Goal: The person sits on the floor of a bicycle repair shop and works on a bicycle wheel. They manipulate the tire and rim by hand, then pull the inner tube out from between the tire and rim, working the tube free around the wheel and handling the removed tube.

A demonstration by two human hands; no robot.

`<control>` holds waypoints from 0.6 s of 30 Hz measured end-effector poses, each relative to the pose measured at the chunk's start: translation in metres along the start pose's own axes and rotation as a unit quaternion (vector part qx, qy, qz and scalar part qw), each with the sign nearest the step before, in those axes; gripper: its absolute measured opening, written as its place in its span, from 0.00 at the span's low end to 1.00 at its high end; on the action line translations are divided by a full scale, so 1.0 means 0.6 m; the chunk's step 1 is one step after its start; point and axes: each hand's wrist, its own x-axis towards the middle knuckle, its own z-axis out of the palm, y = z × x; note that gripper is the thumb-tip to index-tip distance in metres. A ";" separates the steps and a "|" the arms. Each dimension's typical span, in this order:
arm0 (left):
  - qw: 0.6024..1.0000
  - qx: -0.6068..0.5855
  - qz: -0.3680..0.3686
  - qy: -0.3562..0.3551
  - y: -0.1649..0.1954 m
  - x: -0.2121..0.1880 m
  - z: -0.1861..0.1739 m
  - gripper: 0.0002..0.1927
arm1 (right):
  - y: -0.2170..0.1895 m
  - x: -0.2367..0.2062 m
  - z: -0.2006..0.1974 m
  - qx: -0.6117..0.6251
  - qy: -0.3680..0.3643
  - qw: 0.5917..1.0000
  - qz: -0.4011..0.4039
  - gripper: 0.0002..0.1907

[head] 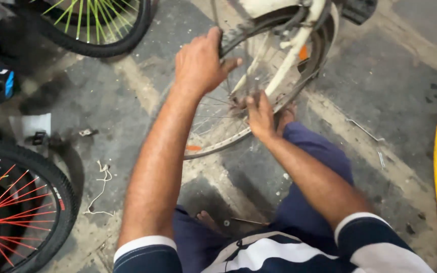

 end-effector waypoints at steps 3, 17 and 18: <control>1.000 0.026 -0.011 0.008 0.018 0.026 0.025 0.24 | 0.002 0.009 0.007 -0.030 0.040 0.994 -0.101 0.14; 0.906 -0.173 -0.328 0.204 -0.266 -0.481 0.189 0.38 | -0.043 -0.025 -0.006 -0.222 0.076 0.936 -0.261 0.17; 0.901 -0.204 -0.333 0.185 -0.277 -0.490 0.193 0.34 | -0.063 -0.050 -0.004 -0.201 0.090 0.937 -0.270 0.16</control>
